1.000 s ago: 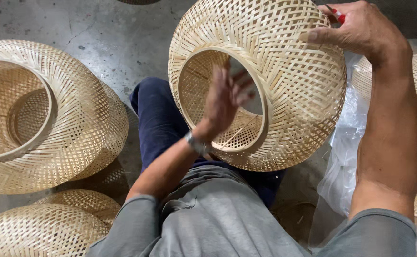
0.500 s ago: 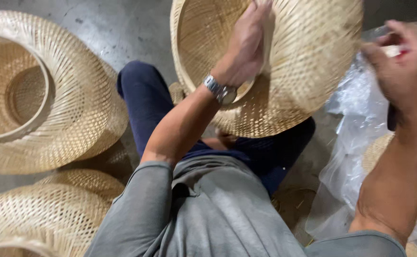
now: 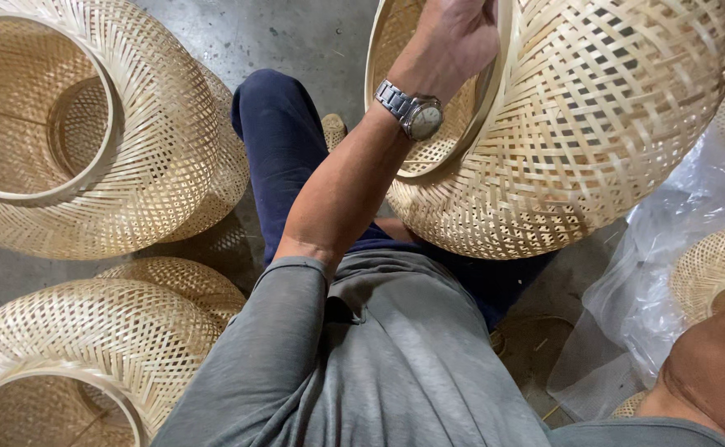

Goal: The person sits on the floor and uses a red utility knife to trim the excess woven material from the rim of a large bamboo basket. They rotate the basket to access different sections of the rim, carefully cutting the protruding strands to create a smooth edge.

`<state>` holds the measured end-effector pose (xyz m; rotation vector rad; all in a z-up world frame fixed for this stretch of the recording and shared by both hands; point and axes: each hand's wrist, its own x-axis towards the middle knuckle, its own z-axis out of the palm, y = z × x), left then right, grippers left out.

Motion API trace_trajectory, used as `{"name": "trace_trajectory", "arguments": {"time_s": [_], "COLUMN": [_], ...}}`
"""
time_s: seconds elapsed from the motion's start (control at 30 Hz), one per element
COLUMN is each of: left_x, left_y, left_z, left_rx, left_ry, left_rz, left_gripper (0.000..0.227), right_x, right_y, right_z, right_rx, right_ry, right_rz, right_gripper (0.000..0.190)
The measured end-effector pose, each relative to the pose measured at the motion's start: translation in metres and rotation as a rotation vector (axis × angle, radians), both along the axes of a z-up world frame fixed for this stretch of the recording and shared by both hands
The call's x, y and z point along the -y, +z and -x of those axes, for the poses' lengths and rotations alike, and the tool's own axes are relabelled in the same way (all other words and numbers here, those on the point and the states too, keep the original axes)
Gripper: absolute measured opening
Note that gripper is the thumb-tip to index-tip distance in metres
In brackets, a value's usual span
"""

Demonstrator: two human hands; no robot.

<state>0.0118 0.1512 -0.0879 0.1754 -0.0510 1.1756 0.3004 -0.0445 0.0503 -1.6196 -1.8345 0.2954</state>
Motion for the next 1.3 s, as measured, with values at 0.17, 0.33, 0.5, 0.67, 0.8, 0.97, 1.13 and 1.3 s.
{"name": "trace_trajectory", "arguments": {"time_s": [0.17, 0.33, 0.5, 0.67, 0.8, 0.97, 1.13, 1.3], "left_x": [0.003, -0.001, -0.001, 0.004, 0.014, 0.032, 0.091, 0.117], "left_y": [0.0, 0.0, 0.002, 0.007, 0.017, 0.056, 0.075, 0.079], "left_z": [0.009, 0.015, 0.02, 0.026, 0.035, 0.023, 0.043, 0.046], "left_rx": [-0.481, -0.337, -0.345, -0.373, -0.554, -0.174, -0.382, -0.573], "left_ry": [0.189, 0.126, 0.13, 0.156, 0.351, -0.089, -0.057, 0.004], "left_rz": [-0.412, -0.328, -0.31, -0.322, -0.525, -0.218, -0.481, -0.509], "left_gripper": [0.017, 0.018, 0.02, 0.023, 0.025, 0.033, 0.057, 0.059], "right_x": [0.004, 0.004, 0.003, 0.001, 0.003, 0.01, 0.012, -0.003], "right_y": [-0.001, -0.002, -0.003, -0.003, 0.004, 0.054, 0.112, 0.123], "right_z": [-0.008, -0.014, -0.018, -0.024, -0.024, 0.028, 0.108, 0.143], "right_rx": [-0.031, -0.058, -0.077, -0.087, -0.077, 0.072, 0.519, 0.568], "right_ry": [-0.004, -0.008, -0.008, 0.006, 0.022, 0.071, 0.256, 0.351], "right_rz": [0.01, 0.018, 0.032, 0.051, 0.062, 0.026, -0.153, -0.07], "right_gripper": [0.042, 0.038, 0.035, 0.031, 0.029, 0.022, 0.013, 0.013]}}
